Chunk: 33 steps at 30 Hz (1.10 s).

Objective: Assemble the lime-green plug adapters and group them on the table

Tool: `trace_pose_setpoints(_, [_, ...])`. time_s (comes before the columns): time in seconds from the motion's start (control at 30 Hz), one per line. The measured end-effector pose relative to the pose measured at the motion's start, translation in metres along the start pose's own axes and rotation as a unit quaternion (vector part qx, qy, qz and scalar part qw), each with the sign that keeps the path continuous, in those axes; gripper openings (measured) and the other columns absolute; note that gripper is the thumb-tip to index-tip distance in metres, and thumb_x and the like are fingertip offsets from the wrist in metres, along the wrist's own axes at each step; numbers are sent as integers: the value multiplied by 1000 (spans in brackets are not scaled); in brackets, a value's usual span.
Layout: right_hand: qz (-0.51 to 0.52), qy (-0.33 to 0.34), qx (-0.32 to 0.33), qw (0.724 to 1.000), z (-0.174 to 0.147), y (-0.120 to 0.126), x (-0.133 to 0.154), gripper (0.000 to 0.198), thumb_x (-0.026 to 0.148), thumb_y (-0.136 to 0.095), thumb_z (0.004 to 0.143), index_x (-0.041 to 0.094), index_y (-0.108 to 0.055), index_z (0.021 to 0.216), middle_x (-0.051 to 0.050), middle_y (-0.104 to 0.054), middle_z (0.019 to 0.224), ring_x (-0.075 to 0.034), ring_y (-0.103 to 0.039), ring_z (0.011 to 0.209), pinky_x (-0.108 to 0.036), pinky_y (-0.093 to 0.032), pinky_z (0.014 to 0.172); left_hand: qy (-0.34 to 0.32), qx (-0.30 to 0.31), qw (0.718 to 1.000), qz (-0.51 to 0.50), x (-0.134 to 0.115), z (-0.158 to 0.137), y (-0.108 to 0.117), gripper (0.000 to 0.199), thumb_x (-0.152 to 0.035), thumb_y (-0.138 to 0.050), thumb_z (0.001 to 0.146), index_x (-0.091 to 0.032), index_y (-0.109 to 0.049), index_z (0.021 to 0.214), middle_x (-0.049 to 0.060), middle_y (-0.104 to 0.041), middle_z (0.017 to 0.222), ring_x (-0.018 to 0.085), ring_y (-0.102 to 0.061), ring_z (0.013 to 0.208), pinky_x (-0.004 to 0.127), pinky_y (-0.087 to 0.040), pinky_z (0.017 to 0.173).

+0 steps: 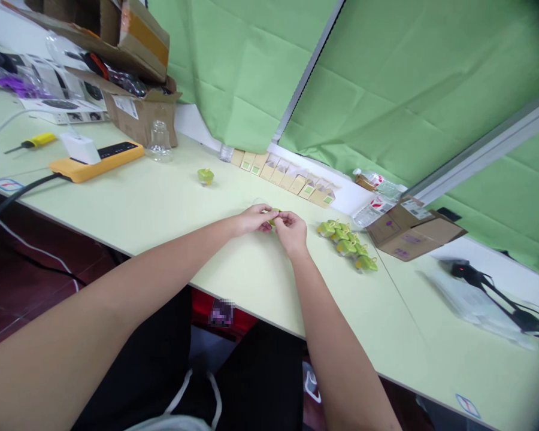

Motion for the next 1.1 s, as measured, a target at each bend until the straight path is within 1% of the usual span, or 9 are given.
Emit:
trace_pose_setpoints(0.27, [-23, 24, -6, 999, -1, 2, 1, 20, 36, -63, 72, 18, -67, 78, -2, -68, 73, -15, -59, 62, -27, -48, 61, 0, -1, 1000, 5, 0, 0, 0, 37, -45, -72, 82, -13, -58, 97, 6, -65, 82, 11, -61, 61, 34, -52, 73])
trace_pose_setpoints(0.43, [-35, 37, -8, 999, -1, 2, 1, 17, 34, -60, 72, 19, -66, 77, -1, -67, 72, -14, -57, 61, -27, -47, 61, -3, -5, 1000, -3, 2, 1, 1, 38, -45, -72, 81, -13, -57, 97, 6, -64, 85, 11, -61, 62, 33, -52, 72])
trace_pose_setpoints(0.57, [-42, 40, -11, 998, -1, 2, -1, 18, 34, -59, 73, 19, -67, 79, -1, -68, 74, -14, -56, 60, -26, -46, 61, -4, -4, 1000, -11, 3, 2, 2, 41, -47, -74, 79, -14, -57, 97, 5, -64, 83, 11, -61, 63, 31, -52, 70])
trace_pose_setpoints(0.8, [-43, 26, -20, 999, -1, 3, 2, 23, 37, -60, 74, 19, -69, 85, -2, -70, 79, -13, -55, 56, -26, -45, 57, 0, 2, 1000, -15, -1, -1, 1, 41, -45, -74, 79, -14, -57, 97, 4, -64, 82, 11, -60, 62, 32, -51, 69])
trace_pose_setpoints(0.93, [-48, 33, -36, 998, -2, 3, 3, 26, 39, -60, 75, 18, -71, 87, -4, -71, 82, -14, -57, 59, -27, -47, 59, 4, -6, 1000, -16, -2, -1, 0, 38, -44, -73, 81, -13, -57, 97, 4, -64, 80, 10, -60, 60, 31, -51, 68])
trace_pose_setpoints(1.03, [-41, 30, -24, 998, -1, 3, 2, 26, 39, -61, 75, 18, -71, 87, -4, -71, 81, -14, -58, 60, -28, -48, 60, 1, -13, 1000, -22, -2, -2, 0, 35, -41, -73, 82, -13, -58, 97, 5, -64, 82, 11, -60, 61, 32, -51, 68])
trace_pose_setpoints(1.1, [-19, 13, -5, 1000, 0, 3, 2, 27, 39, -61, 73, 18, -71, 87, -4, -71, 81, -15, -59, 61, -28, -49, 60, -2, -18, 1000, -25, -2, -2, 0, 34, -40, -73, 82, -13, -59, 97, 5, -64, 83, 11, -61, 63, 32, -51, 70])
Point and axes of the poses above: each hand's wrist, its own z-axis towards the middle knuckle, its own y-axis out of the back of the hand, x = y × z, the point moved 1 cm from there along z, towards the middle knuckle
